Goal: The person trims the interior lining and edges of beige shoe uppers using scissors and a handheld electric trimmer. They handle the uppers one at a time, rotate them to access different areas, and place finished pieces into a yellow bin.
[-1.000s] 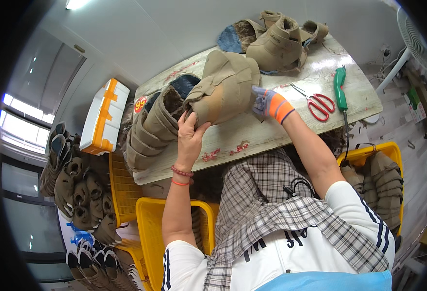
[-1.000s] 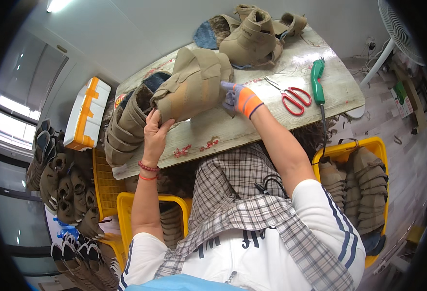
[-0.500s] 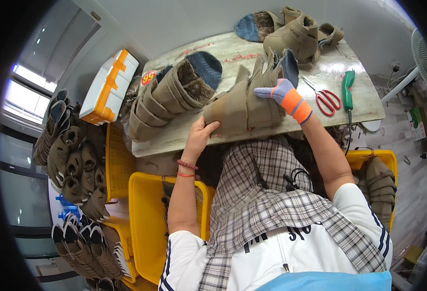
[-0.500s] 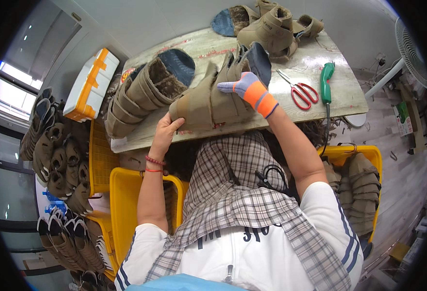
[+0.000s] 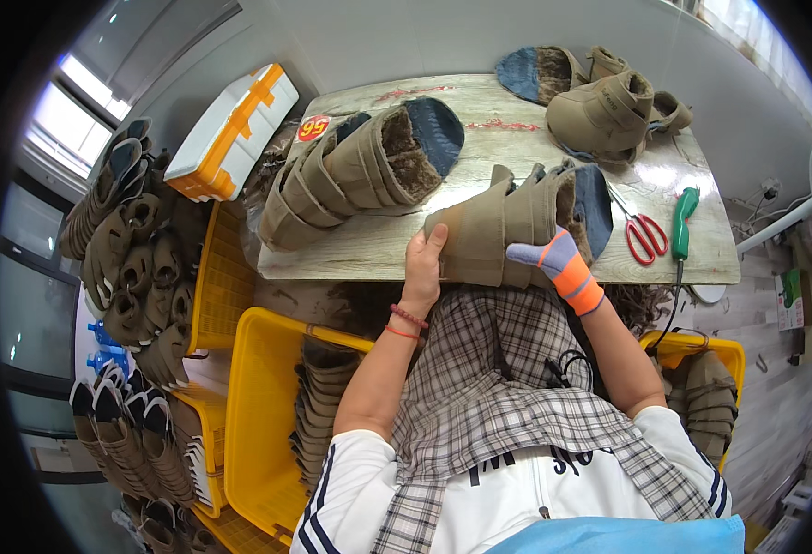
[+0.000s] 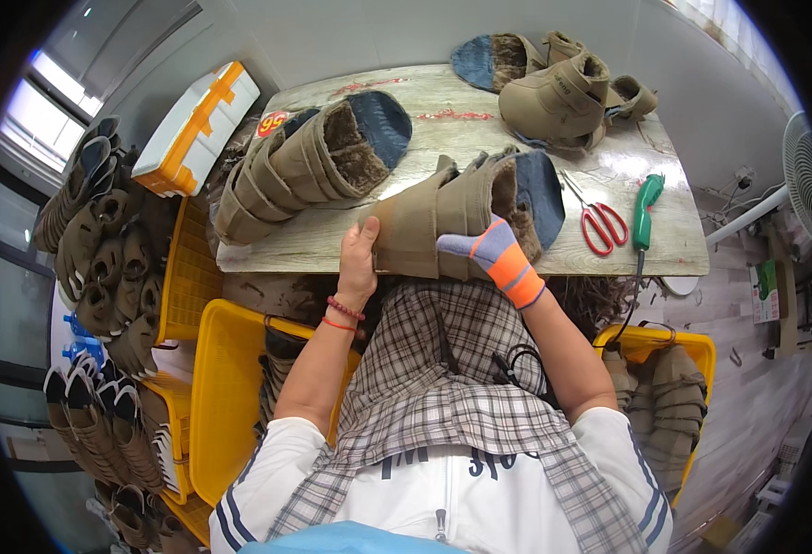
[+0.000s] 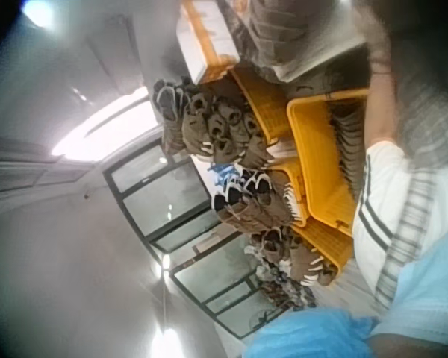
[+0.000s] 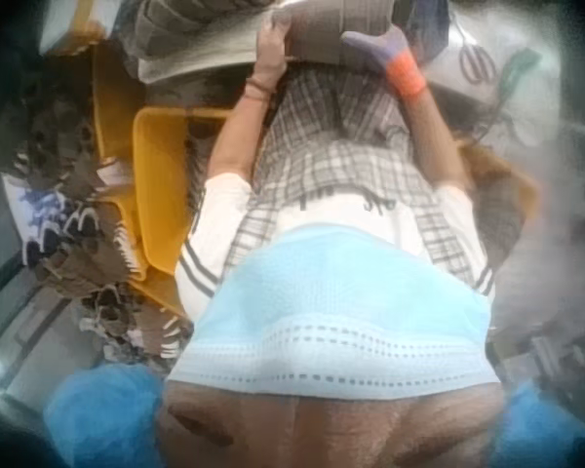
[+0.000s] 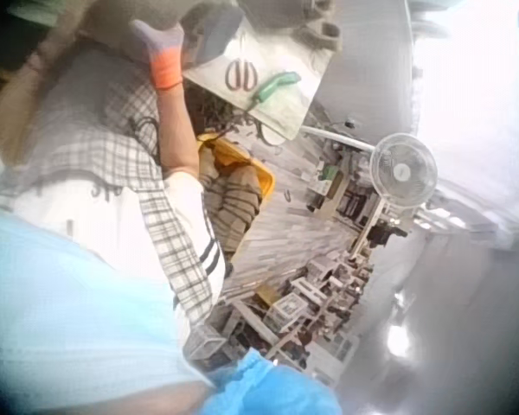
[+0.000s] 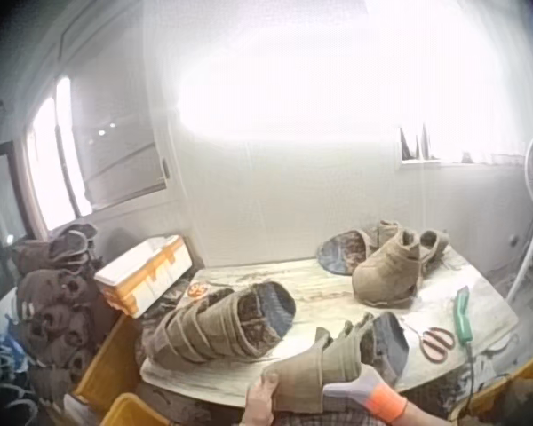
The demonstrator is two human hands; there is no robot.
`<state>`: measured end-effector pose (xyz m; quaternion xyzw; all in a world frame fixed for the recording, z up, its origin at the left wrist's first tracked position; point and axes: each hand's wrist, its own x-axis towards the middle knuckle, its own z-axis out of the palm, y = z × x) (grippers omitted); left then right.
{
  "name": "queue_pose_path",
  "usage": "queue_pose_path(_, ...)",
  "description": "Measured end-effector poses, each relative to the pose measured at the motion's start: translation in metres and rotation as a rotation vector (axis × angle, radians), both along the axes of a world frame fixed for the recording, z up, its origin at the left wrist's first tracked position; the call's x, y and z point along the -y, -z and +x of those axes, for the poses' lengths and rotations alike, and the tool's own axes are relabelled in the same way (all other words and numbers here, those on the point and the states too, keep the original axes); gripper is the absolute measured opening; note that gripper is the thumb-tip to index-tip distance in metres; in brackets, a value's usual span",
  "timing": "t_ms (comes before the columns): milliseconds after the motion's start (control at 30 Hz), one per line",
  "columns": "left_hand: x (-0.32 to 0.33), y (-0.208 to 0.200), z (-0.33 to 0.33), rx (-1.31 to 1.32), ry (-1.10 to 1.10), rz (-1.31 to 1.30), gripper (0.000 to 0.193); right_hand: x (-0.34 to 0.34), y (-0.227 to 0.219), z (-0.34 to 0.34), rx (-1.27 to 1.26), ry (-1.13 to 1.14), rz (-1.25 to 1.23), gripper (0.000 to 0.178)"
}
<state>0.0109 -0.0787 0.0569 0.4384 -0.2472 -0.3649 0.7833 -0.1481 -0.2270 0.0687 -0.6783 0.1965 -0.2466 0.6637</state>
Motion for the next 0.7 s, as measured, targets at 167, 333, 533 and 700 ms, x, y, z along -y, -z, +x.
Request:
queue_pose_path(167, 0.031, -0.020, 0.027, 0.699, -0.488, 0.325, 0.038, -0.009, -0.017, 0.028, 0.047, 0.214, -0.202, 0.039)
queue_pose_path(333, 0.068, -0.030, 0.085, 1.090, -0.693, 0.261, 0.034, -0.014, -0.024, 0.071, 0.225, 0.415, -0.354, 0.031)
queue_pose_path(533, 0.063, -0.065, 0.135, 1.627, -0.406, 0.421, 0.017, 0.046, 0.006, 0.117, -0.349, 0.537, -0.763, 0.045)
queue_pose_path(700, 0.046, -0.098, 0.227, 1.889, -0.696, 0.677, 0.041, 0.027, -0.009, 0.143, -0.013, 0.543, -0.510, 0.048)
